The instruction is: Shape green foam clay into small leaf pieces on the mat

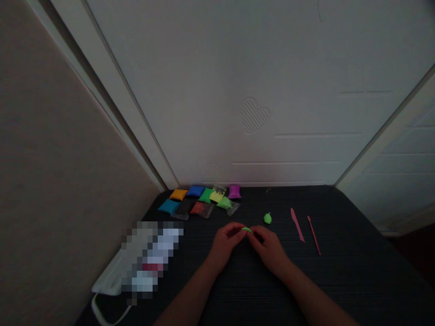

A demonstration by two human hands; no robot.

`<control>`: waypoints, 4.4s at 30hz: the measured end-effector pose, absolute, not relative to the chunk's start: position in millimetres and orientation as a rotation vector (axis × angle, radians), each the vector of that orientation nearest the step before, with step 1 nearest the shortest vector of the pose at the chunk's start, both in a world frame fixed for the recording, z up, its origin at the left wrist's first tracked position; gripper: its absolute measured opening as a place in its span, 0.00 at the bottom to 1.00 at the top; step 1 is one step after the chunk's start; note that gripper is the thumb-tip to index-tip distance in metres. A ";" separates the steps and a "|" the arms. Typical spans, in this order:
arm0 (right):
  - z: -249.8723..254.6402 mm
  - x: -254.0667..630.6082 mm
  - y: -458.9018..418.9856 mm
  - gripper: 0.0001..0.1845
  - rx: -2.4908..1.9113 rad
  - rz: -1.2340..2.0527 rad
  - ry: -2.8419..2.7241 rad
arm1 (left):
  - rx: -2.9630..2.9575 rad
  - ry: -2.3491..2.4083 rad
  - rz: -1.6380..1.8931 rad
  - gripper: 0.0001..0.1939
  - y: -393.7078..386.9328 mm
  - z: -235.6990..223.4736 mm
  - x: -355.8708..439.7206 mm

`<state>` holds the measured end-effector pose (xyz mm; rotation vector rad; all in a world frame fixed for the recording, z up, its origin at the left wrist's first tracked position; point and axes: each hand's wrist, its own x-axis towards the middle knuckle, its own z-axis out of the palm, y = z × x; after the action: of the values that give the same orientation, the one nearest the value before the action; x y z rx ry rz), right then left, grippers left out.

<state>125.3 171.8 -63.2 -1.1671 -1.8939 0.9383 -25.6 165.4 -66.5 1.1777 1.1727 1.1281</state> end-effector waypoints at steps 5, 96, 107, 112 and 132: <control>-63.3 125.5 173.1 0.11 -1.189 0.969 -1.849 | 1.068 1.122 1.145 0.20 165.8 -68.9 -24.0; -65.7 134.4 176.4 0.06 -1.137 0.581 -1.763 | 0.951 1.068 1.186 0.14 169.5 -77.3 -22.6; -67.2 135.3 174.6 0.11 -1.118 0.544 -1.816 | 1.340 1.215 1.226 0.09 169.8 -74.2 -26.7; -66.3 134.6 175.5 0.08 -1.106 0.586 -1.795 | 1.351 1.203 1.171 0.09 169.1 -74.5 -26.2; -91.8 166.3 214.6 0.16 -1.642 0.151 -1.951 | 2.021 1.680 0.907 0.12 175.6 -77.8 -36.0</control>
<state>166.3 214.6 -91.8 -1.6416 -1.9506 0.1514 -36.0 175.6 -77.8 2.0210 1.6801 0.9073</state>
